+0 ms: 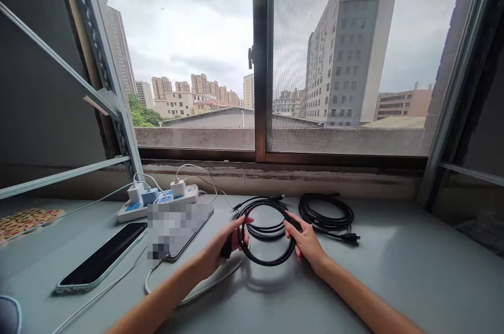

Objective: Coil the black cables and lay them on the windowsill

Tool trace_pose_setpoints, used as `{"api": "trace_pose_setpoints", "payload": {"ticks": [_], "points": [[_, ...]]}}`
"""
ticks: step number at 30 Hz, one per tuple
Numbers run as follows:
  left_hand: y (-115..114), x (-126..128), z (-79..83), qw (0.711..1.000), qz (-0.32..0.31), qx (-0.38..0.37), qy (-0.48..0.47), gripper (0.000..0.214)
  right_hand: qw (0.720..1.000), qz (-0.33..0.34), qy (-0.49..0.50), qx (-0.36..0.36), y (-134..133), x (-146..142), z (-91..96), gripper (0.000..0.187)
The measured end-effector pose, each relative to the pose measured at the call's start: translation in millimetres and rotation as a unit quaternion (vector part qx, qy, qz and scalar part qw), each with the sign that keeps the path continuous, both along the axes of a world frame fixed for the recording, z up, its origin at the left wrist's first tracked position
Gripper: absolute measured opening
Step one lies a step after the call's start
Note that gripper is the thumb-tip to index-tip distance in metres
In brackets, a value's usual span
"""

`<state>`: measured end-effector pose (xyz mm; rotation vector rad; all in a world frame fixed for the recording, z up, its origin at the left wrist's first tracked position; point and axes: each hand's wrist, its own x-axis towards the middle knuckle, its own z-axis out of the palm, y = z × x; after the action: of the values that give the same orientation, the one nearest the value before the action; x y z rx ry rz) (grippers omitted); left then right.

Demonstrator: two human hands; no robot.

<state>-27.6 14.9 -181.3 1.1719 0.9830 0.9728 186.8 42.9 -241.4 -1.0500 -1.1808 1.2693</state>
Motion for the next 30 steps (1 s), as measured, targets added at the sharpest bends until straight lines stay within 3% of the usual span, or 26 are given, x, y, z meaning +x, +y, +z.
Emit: {"api": "trace_pose_setpoints", "payload": {"ticks": [3, 9, 17, 23, 30], "points": [[-4, 2, -6.7, 0.999, -0.028, -0.019, -0.024, 0.051, 0.999, -0.02, 0.026, 0.001, 4, 1, -2.6, 0.081], [2, 4, -21.6, 0.999, -0.014, -0.035, -0.02, 0.048, 0.998, -0.02, 0.051, 0.003, 7, 0, -1.5, 0.081], [23, 0, -20.2, 0.998, 0.045, 0.008, -0.042, 0.05, 0.993, 0.024, 0.113, -0.002, 19, 4, -0.3, 0.052], [18, 2, -21.8, 0.997, 0.048, -0.011, -0.06, 0.04, 0.99, 0.014, 0.125, -0.067, 26, 11, -3.5, 0.025], [12, -4, -10.2, 0.996, 0.071, -0.023, -0.042, 0.029, 0.991, -0.009, 0.112, -0.069, 24, 15, -2.1, 0.044]]}}
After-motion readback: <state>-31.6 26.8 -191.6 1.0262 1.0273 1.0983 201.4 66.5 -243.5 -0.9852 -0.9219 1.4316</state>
